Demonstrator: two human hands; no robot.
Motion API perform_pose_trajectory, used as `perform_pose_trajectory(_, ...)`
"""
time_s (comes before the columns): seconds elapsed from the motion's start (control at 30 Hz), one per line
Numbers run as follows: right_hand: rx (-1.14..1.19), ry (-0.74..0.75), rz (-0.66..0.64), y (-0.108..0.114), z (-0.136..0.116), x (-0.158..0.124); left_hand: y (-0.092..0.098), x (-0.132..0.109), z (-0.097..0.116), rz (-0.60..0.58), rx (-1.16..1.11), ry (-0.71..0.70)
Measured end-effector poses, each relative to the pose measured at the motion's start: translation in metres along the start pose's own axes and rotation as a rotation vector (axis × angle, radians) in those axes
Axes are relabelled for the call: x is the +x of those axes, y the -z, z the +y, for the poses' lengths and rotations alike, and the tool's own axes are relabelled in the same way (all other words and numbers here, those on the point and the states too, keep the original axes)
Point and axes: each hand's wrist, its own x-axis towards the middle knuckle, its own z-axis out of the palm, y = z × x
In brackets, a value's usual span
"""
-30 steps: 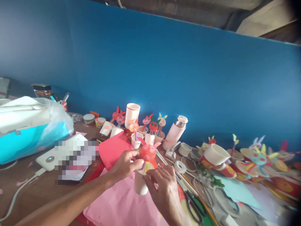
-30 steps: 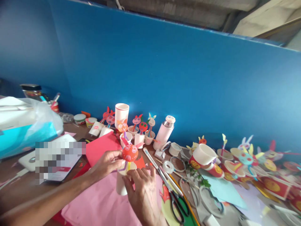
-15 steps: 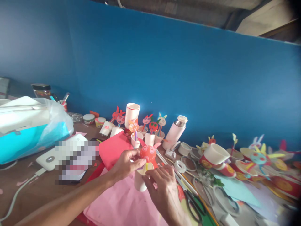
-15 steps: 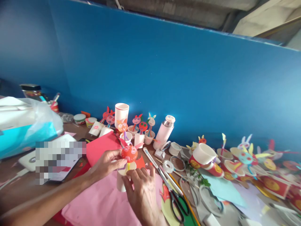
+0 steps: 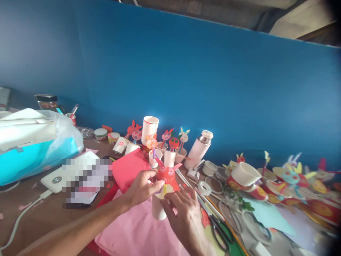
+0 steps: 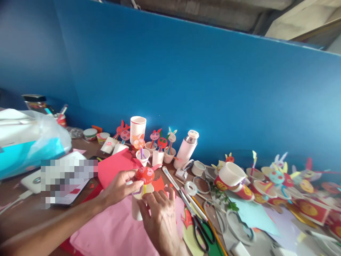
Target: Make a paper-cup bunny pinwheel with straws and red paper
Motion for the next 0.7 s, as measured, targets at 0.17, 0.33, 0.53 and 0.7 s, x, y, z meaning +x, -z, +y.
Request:
perform_pose_trajectory(0.17,-0.003,0.001,0.0,0.0,0.001,-0.001,0.0,0.0,-0.002,-0.015,-0.006,0.012)
perform_pose_trajectory(0.33,-0.047,-0.004,0.03,0.003,0.003,0.0,0.0,0.002,-0.007,-0.012,-0.033,0.021)
perform_pose_trajectory(0.53,-0.095,-0.04,0.051,0.005,0.008,0.003,-0.001,0.003,-0.011,0.101,0.104,-0.088)
perform_pose_trajectory(0.7,-0.123,-0.052,0.069,0.006,0.013,0.002,-0.008,-0.003,-0.011,0.061,0.276,-0.356)
